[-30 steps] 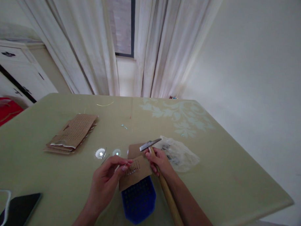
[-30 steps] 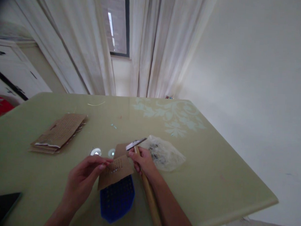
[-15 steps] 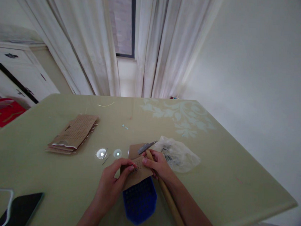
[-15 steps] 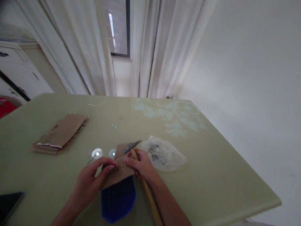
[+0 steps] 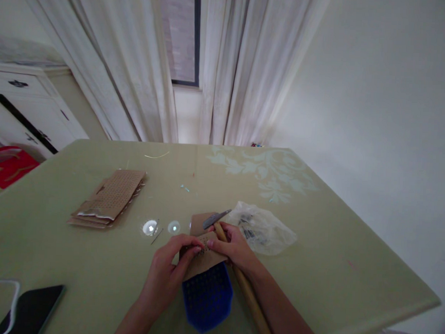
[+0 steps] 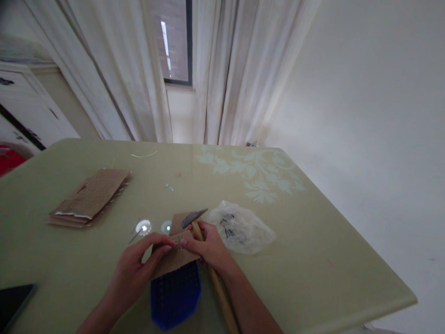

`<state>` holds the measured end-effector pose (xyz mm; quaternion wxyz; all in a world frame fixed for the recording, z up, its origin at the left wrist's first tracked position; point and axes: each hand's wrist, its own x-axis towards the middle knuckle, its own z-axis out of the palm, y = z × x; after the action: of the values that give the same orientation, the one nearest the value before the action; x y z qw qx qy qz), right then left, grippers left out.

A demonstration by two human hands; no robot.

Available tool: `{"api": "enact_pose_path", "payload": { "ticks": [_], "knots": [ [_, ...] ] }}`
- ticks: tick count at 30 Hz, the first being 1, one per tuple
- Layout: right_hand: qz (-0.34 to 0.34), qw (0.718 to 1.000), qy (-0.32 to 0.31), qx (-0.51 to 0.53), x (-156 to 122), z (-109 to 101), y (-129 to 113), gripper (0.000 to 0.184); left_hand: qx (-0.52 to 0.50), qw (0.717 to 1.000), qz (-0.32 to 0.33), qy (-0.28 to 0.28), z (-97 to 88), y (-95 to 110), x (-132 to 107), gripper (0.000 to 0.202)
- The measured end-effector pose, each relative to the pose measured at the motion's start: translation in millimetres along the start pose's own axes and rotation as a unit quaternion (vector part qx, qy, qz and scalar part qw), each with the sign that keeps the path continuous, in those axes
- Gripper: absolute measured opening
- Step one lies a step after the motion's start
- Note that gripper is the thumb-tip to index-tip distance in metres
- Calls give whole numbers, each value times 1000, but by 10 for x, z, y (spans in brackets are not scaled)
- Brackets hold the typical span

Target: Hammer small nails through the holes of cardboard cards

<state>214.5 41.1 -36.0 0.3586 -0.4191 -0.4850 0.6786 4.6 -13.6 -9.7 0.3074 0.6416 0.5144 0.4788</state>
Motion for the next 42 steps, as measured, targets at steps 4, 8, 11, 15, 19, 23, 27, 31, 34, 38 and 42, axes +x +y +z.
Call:
{"api": "enact_pose_path", "payload": {
  "ticks": [4,8,11,15,19,23,27,31,34,38,42],
  "knots": [
    [-4,1000,-3,1,6,-5,10,48,1,1000,-3,-6,5,4,4,15],
    [-9,1000,-5,0,20,-11,34,48,-4,1000,8,-19,8,-7,8,15],
    [-11,1000,-6,0,14,-4,22,48,-8,1000,12,-26,8,-10,15,15],
    [-11,1000,-9,1,-4,8,-20,46,-1,999,9,-42,-5,6,37,15],
    [-14,1000,-5,-6,-2,1,-12,47,1,999,15,-48,-7,13,48,12],
    [-23,999,15,-22,18,1,12,47,15,998,41,-46,20,-8,33,12],
    [-34,996,72,-43,-20,0,-124,55,33,997,63,-37,41,-31,25,12],
    [-49,989,111,-87,-273,-9,-524,58,33,994,102,-26,44,-43,37,12],
    [2,986,21,-166,-586,21,-892,50,34,992,118,-27,55,-49,43,14],
    [16,957,-19,-291,-902,169,-1238,46,45,992,118,-29,78,-36,43,16],
    [-33,939,-6,-343,-934,355,-1308,40,42,992,113,-35,86,0,48,20]
  ]
}}
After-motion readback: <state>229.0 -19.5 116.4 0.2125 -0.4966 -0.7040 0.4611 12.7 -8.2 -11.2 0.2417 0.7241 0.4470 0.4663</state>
